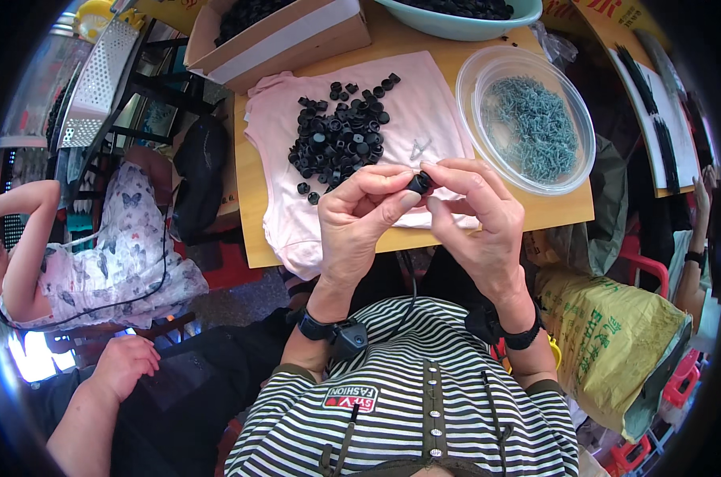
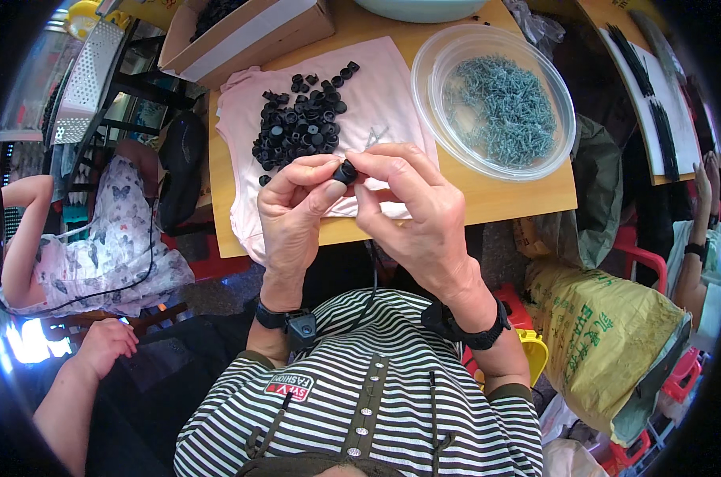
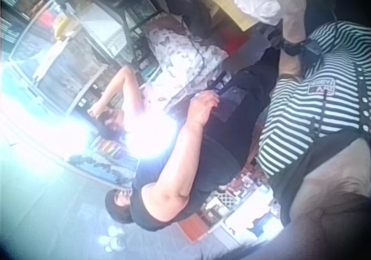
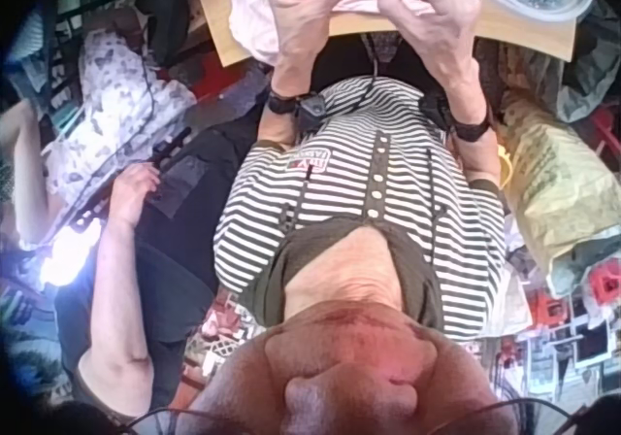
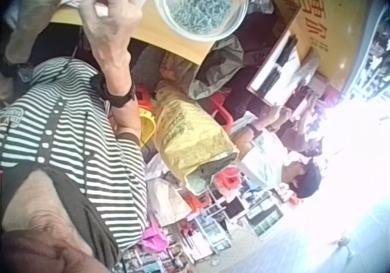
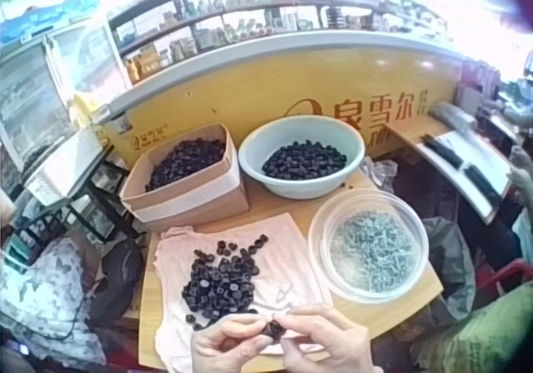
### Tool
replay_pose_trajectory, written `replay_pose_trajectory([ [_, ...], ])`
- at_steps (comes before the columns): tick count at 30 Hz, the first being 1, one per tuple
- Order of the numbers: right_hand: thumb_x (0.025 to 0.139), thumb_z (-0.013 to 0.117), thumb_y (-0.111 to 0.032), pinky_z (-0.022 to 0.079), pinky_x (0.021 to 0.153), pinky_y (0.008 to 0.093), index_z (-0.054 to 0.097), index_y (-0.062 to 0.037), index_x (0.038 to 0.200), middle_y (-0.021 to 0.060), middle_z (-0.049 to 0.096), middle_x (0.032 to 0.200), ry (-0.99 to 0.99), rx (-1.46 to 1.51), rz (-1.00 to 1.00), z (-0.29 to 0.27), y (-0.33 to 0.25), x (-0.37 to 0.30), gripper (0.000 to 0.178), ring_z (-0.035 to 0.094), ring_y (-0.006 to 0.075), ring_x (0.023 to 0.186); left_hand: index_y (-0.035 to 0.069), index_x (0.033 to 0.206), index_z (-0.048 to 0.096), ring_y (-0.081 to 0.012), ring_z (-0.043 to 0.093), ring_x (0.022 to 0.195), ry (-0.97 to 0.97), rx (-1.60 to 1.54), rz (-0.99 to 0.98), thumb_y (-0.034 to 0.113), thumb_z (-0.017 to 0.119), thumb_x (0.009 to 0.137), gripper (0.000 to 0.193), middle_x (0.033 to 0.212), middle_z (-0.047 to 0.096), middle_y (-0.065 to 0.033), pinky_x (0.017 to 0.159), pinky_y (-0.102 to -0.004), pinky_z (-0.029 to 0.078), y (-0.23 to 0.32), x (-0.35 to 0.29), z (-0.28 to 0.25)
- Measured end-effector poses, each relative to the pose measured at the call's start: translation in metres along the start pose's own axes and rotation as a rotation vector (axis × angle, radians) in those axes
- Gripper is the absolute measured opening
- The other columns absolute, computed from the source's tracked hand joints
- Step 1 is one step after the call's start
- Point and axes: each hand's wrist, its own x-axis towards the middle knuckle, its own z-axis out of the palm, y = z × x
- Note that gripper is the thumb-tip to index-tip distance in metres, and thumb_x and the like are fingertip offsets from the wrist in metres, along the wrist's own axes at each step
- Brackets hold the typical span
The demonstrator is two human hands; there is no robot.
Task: Sorting and inspecting small black plastic caps and metal springs on a table.
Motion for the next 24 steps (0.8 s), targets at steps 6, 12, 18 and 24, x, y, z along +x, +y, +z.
replay_pose_trajectory([
  [6, 0.069, 0.071, 0.009, 0.057, 0.063, 0.0253, 0.064, -0.0008, 0.101, 0.0098, 0.062, 0.097, 0.049, -0.059, -0.109, 0.007, 0.017, 0.000, 0.035, 0.064, 0.0167, 0.076, -0.001, 0.096, 0.067, -0.0145, 0.063, 0.094, 0.079, -0.042, -0.061, -0.006, 0.068, 0.080, 0.017, 0.106, 0.063, -0.0111, 0.085, -0.0268, 0.053, -0.004, 0.000, 0.003],
  [12, 0.066, 0.071, 0.008, 0.050, 0.054, 0.0249, 0.065, -0.0012, 0.096, 0.0083, 0.061, 0.088, 0.088, -0.183, -0.159, 0.015, 0.017, -0.002, 0.033, 0.060, 0.0167, 0.070, 0.000, 0.093, 0.068, -0.0126, 0.062, 0.091, 0.132, -0.150, -0.111, -0.004, 0.070, 0.079, 0.015, 0.099, 0.064, -0.0077, 0.083, -0.0249, 0.051, -0.012, -0.001, -0.001],
  [18, 0.069, 0.070, 0.003, 0.048, 0.058, 0.0310, 0.063, -0.0002, 0.091, 0.0097, 0.061, 0.082, 0.004, -0.227, -0.149, 0.019, 0.020, 0.011, 0.023, 0.059, 0.0209, 0.067, 0.001, 0.095, 0.067, -0.0114, 0.062, 0.091, 0.179, -0.204, -0.114, -0.003, 0.069, 0.081, 0.014, 0.096, 0.065, -0.0067, 0.083, -0.0240, 0.051, -0.015, 0.007, -0.004],
  [24, 0.075, 0.071, -0.009, 0.049, 0.061, 0.0331, 0.064, -0.0036, 0.093, 0.0113, 0.061, 0.084, -0.056, -0.498, -0.155, -0.005, -0.005, 0.101, 0.020, 0.061, 0.0246, 0.068, -0.002, 0.107, 0.065, -0.0122, 0.062, 0.091, 0.253, 0.231, 0.072, 0.018, 0.053, 0.097, 0.025, 0.100, 0.067, -0.0079, 0.082, -0.0248, 0.048, 0.007, 0.019, -0.022],
])
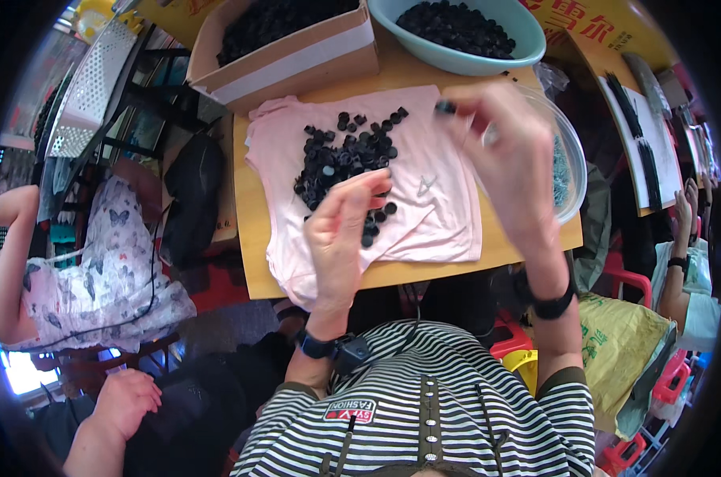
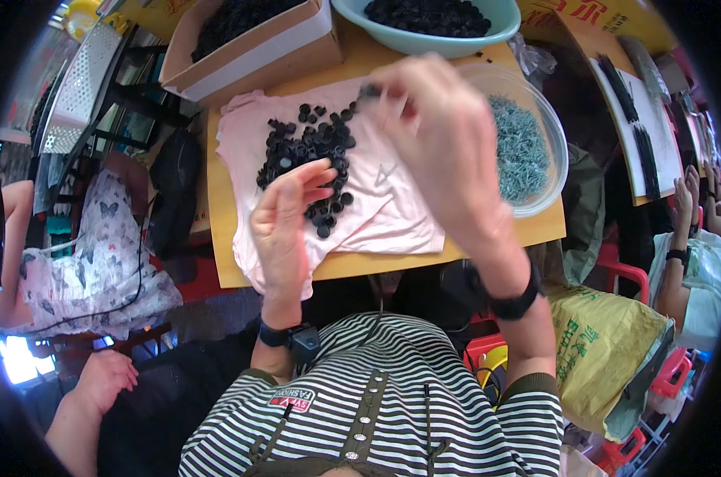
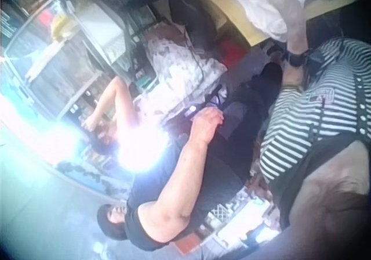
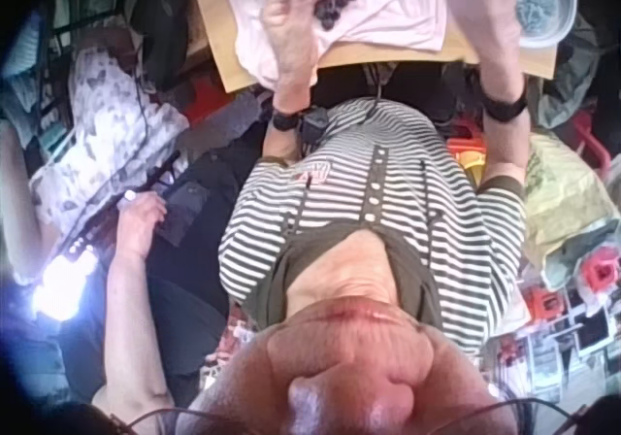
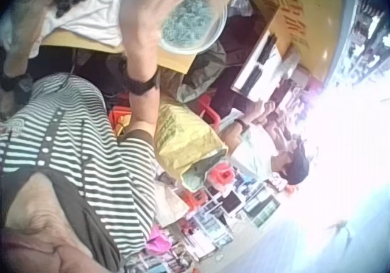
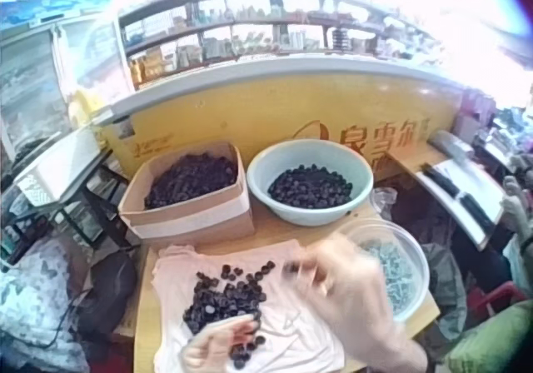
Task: Sorting and inspecting small black plastic caps and metal springs on a table.
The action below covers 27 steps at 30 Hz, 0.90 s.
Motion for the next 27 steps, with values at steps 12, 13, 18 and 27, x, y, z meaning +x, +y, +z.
replay_pose_trajectory([
  [12, 0.079, 0.067, -0.023, 0.051, 0.074, 0.0364, 0.070, -0.0068, 0.087, 0.0084, 0.066, 0.090, -0.284, -0.307, 0.106, 0.090, 0.045, 0.044, 0.018, 0.065, 0.0284, 0.082, -0.003, 0.099, 0.067, -0.0127, 0.062, 0.081, 0.115, 0.249, -0.087, 0.017, 0.057, 0.094, 0.022, 0.089, 0.068, -0.0085, 0.075, -0.0249, 0.048, 0.004, -0.002, -0.042],
  [13, 0.077, 0.068, -0.023, 0.051, 0.074, 0.0374, 0.069, -0.0054, 0.084, 0.0099, 0.066, 0.091, -0.321, -0.297, 0.109, 0.105, 0.041, 0.041, 0.019, 0.064, 0.0303, 0.085, -0.003, 0.099, 0.067, -0.0127, 0.062, 0.081, 0.092, 0.254, -0.096, 0.016, 0.058, 0.094, 0.022, 0.089, 0.068, -0.0083, 0.075, -0.0246, 0.048, 0.005, -0.003, -0.041],
  [18, 0.070, 0.066, -0.008, 0.054, 0.071, 0.0408, 0.067, 0.0007, 0.074, 0.0203, 0.066, 0.078, -0.484, -0.365, 0.157, 0.133, 0.047, 0.038, 0.010, 0.067, 0.0348, 0.079, -0.003, 0.100, 0.068, -0.0121, 0.062, 0.083, 0.017, 0.281, -0.128, 0.014, 0.059, 0.093, 0.020, 0.091, 0.067, -0.0073, 0.076, -0.0235, 0.048, 0.006, 0.001, -0.039],
  [27, 0.068, 0.062, -0.003, 0.054, 0.068, 0.0385, 0.068, 0.0000, 0.074, 0.0200, 0.066, 0.076, -0.386, -0.371, 0.033, 0.128, 0.048, 0.034, 0.009, 0.068, 0.0329, 0.076, -0.005, 0.097, 0.067, -0.0099, 0.061, 0.080, -0.162, 0.558, -0.052, 0.009, 0.060, 0.091, 0.017, 0.086, 0.066, -0.0060, 0.072, -0.0213, 0.046, -0.004, 0.012, -0.018],
])
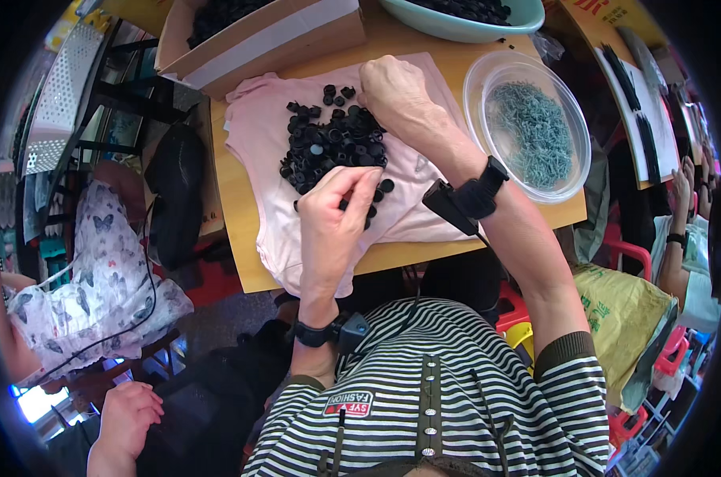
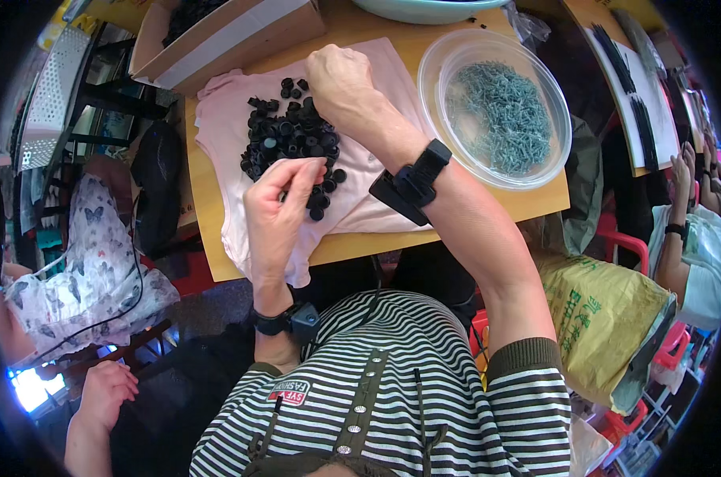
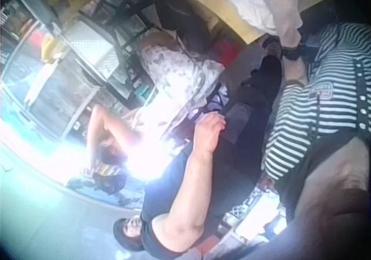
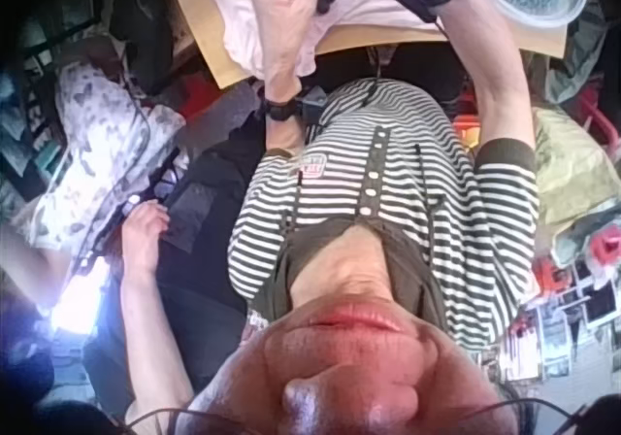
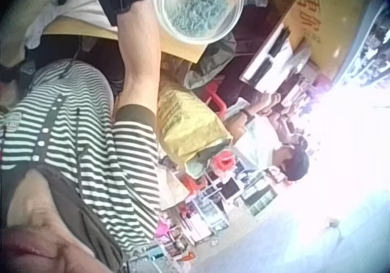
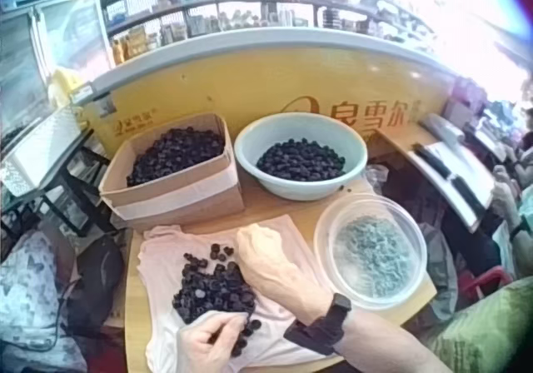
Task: Sorting and inspecting small black plastic caps and metal springs on a table.
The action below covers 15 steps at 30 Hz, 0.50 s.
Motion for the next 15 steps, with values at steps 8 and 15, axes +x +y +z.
replay_pose_trajectory([
  [8, 0.070, 0.069, -0.014, 0.052, 0.069, 0.0420, 0.064, 0.0016, 0.079, 0.0198, 0.065, 0.078, 0.107, 0.224, 0.026, 0.000, 0.012, -0.009, 0.018, 0.064, 0.0382, 0.077, 0.000, 0.091, 0.066, -0.0249, 0.061, 0.073, -0.031, 0.416, 0.390, 0.002, 0.066, 0.079, 0.012, 0.083, 0.064, -0.0123, 0.063, -0.0318, 0.048, -0.008, 0.018, 0.040],
  [15, 0.077, 0.062, -0.010, 0.047, 0.070, 0.0445, 0.057, -0.0004, 0.087, 0.0191, 0.059, 0.084, 0.205, 0.443, 0.027, -0.052, 0.026, -0.084, 0.014, 0.058, 0.0392, 0.083, 0.001, 0.089, 0.064, -0.0306, 0.058, 0.079, -0.029, 0.580, 0.472, 0.002, 0.065, 0.077, 0.012, 0.085, 0.060, -0.0115, 0.069, -0.0372, 0.049, -0.012, 0.031, 0.058],
])
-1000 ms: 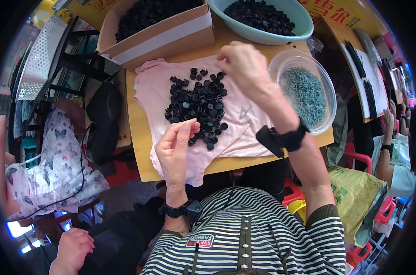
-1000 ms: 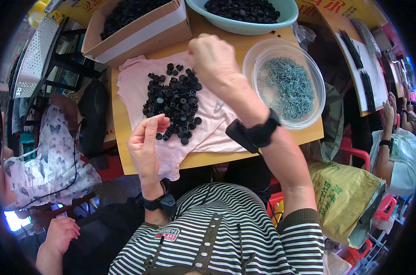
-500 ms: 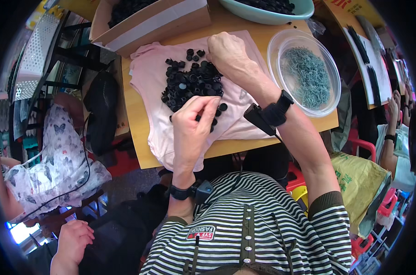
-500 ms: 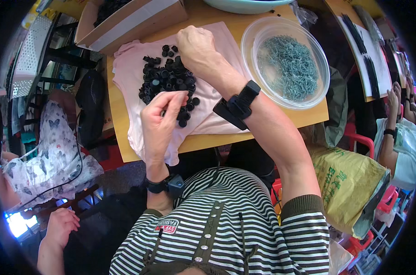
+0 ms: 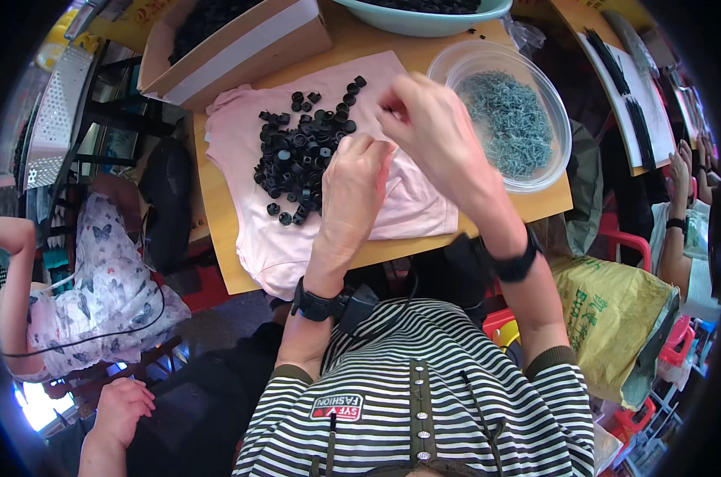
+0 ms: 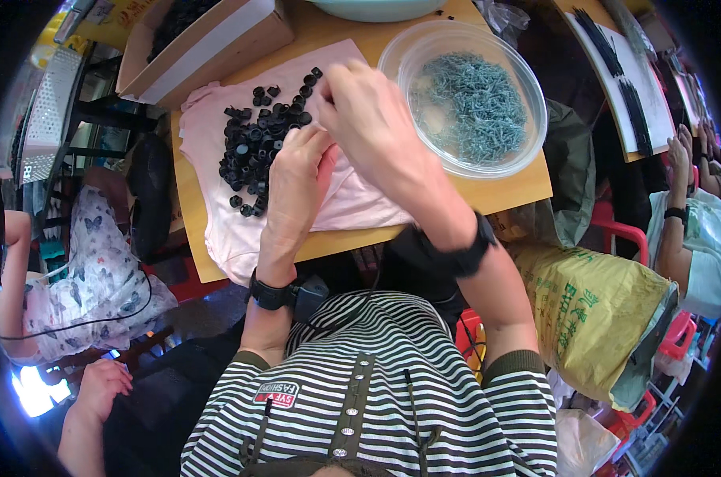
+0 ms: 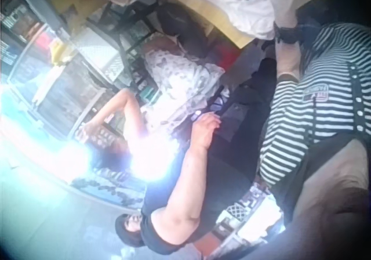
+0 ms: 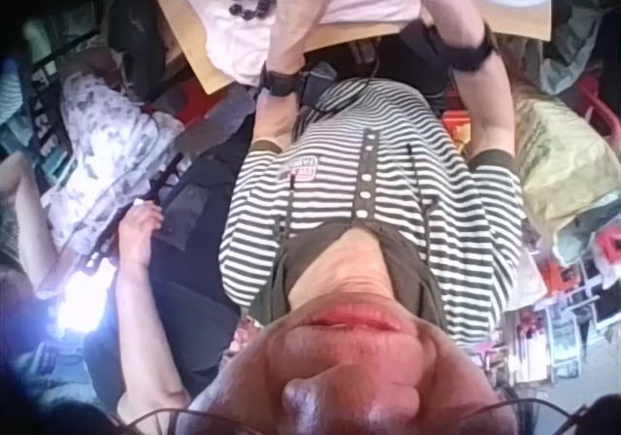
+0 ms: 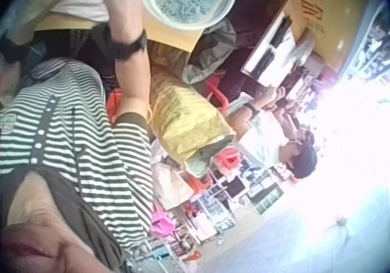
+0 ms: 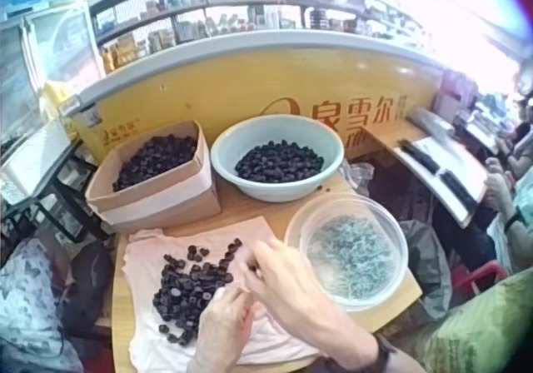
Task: Sorting and inspecting small black plastic caps and metal springs on a table.
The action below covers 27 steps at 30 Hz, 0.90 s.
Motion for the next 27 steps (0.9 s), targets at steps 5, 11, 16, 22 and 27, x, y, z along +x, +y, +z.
replay_pose_trajectory([
  [5, 0.080, 0.062, -0.007, 0.048, 0.066, 0.0435, 0.055, -0.0010, 0.091, 0.0169, 0.056, 0.086, -0.103, -0.102, 0.176, -0.005, -0.016, -0.069, 0.014, 0.059, 0.0366, 0.082, 0.002, 0.083, 0.064, -0.0278, 0.056, 0.085, -0.023, 0.028, -0.055, 0.007, 0.067, 0.076, 0.009, 0.087, 0.059, -0.0096, 0.070, -0.0372, 0.049, 0.005, 0.007, 0.009],
  [11, 0.079, 0.064, -0.004, 0.048, 0.068, 0.0390, 0.058, -0.0017, 0.093, 0.0135, 0.057, 0.089, -0.076, -0.094, 0.161, 0.006, -0.006, -0.097, 0.016, 0.060, 0.0329, 0.076, 0.003, 0.078, 0.064, -0.0259, 0.056, 0.086, -0.022, 0.119, -0.059, 0.009, 0.069, 0.074, 0.008, 0.088, 0.059, -0.0080, 0.070, -0.0364, 0.049, 0.009, 0.008, 0.017],
  [16, 0.079, 0.063, -0.001, 0.050, 0.067, 0.0365, 0.059, -0.0025, 0.094, 0.0136, 0.056, 0.086, -0.064, -0.010, 0.133, 0.002, -0.001, -0.102, 0.016, 0.061, 0.0307, 0.077, 0.003, 0.077, 0.062, -0.0268, 0.057, 0.081, -0.007, 0.050, -0.041, 0.006, 0.068, 0.073, 0.008, 0.086, 0.059, -0.0083, 0.069, -0.0353, 0.049, 0.007, 0.008, 0.014],
  [22, 0.081, 0.066, -0.002, 0.051, 0.068, 0.0256, 0.063, -0.0015, 0.097, 0.0071, 0.063, 0.089, -0.015, 0.575, 0.452, -0.011, -0.008, -0.103, 0.016, 0.063, 0.0130, 0.080, -0.001, 0.093, 0.061, -0.0049, 0.058, 0.078, -0.044, -0.741, -0.382, 0.002, 0.062, 0.089, 0.006, 0.088, 0.064, -0.0010, 0.071, -0.0189, 0.046, 0.020, -0.004, -0.016],
  [27, 0.086, 0.066, -0.006, 0.051, 0.074, 0.0229, 0.060, 0.0031, 0.108, 0.0075, 0.066, 0.098, -0.028, 1.106, 0.556, -0.018, -0.009, -0.104, 0.024, 0.063, 0.0115, 0.083, -0.002, 0.100, 0.061, -0.0075, 0.059, 0.080, 0.002, -1.068, -0.477, 0.003, 0.062, 0.088, 0.012, 0.088, 0.062, -0.0030, 0.075, -0.0195, 0.047, 0.035, -0.025, -0.040],
])
